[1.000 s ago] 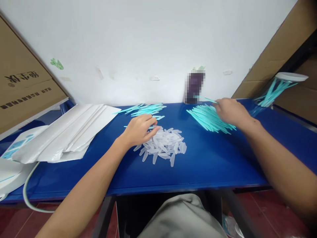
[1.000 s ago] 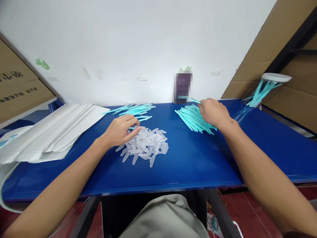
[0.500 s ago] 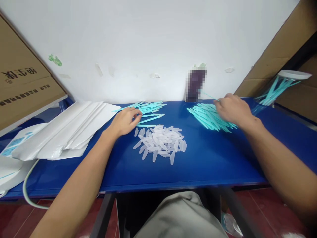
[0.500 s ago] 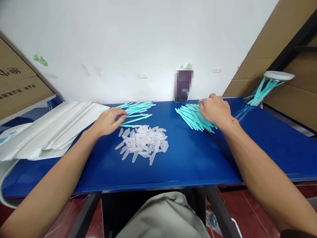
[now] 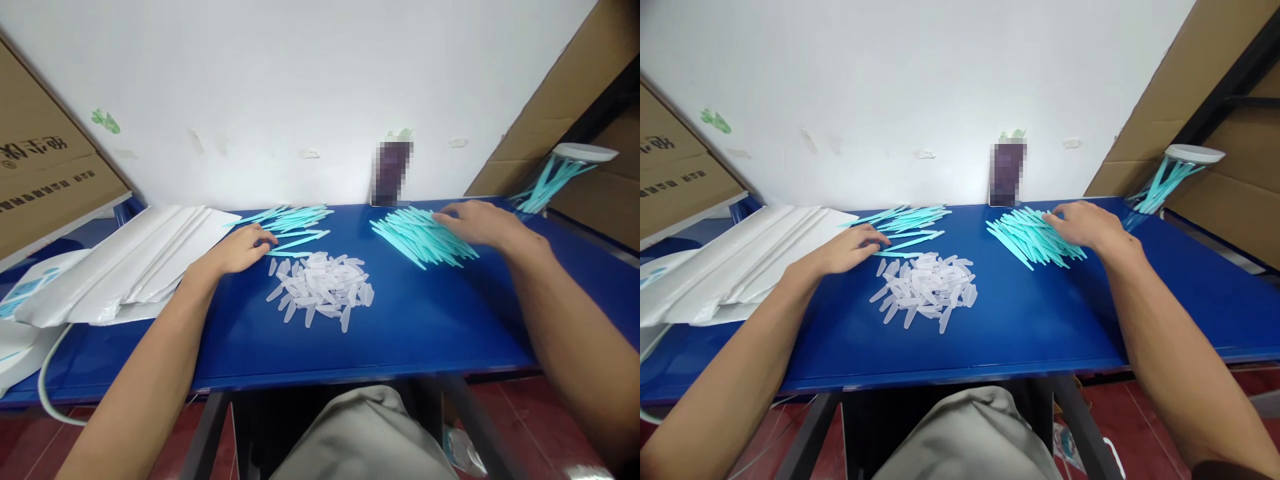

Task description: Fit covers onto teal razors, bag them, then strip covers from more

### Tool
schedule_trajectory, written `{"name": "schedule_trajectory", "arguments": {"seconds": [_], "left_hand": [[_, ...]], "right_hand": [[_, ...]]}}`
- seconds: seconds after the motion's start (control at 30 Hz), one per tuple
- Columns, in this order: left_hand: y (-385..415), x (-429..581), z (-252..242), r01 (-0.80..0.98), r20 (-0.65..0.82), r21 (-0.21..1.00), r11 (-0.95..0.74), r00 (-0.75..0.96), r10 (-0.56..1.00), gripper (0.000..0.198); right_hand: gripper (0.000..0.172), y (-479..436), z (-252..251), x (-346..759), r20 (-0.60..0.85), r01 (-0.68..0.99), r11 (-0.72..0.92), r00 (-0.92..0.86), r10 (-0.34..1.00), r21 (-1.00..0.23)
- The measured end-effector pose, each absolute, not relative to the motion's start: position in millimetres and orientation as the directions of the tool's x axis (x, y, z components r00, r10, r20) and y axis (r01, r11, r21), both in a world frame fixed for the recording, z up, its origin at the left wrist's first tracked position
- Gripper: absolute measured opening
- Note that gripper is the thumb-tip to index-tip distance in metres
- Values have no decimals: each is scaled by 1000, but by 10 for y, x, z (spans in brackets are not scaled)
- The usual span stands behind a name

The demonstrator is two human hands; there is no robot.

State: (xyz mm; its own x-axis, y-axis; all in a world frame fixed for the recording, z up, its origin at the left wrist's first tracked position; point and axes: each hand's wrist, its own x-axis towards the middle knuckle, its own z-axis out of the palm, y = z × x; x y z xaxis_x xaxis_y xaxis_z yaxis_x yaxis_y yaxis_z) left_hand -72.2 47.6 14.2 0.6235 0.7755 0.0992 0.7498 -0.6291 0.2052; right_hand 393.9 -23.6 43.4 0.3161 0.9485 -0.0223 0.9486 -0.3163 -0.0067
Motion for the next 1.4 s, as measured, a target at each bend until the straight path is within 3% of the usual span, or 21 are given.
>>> {"name": "schedule_trajectory", "arguments": {"seconds": [0.27, 0.47, 0.7, 1.13, 1.4], "left_hand": [[447, -715, 176, 744, 44, 297, -598, 615, 787, 44], [469, -680, 156, 761, 57, 286, -583, 593, 803, 32], [485, -647, 81, 783, 88, 237, -575, 572, 816, 25], [480, -600, 0, 779, 81, 150, -609, 604, 793, 26], [414, -522, 30, 777, 118, 112, -620, 609, 785, 25]], "right_hand": [[45, -157, 348, 4017, -74, 982, -186, 183, 980, -34], [38, -173, 388, 4054, -97, 995, -76, 70, 993, -58], [25, -162, 375, 3985, -20, 993, -87, 85, 996, -75], [28, -48, 247, 4031, 129, 986, -109, 125, 984, -128], [36, -67, 260, 4022, 131, 967, -67, 102, 986, -246]]}}
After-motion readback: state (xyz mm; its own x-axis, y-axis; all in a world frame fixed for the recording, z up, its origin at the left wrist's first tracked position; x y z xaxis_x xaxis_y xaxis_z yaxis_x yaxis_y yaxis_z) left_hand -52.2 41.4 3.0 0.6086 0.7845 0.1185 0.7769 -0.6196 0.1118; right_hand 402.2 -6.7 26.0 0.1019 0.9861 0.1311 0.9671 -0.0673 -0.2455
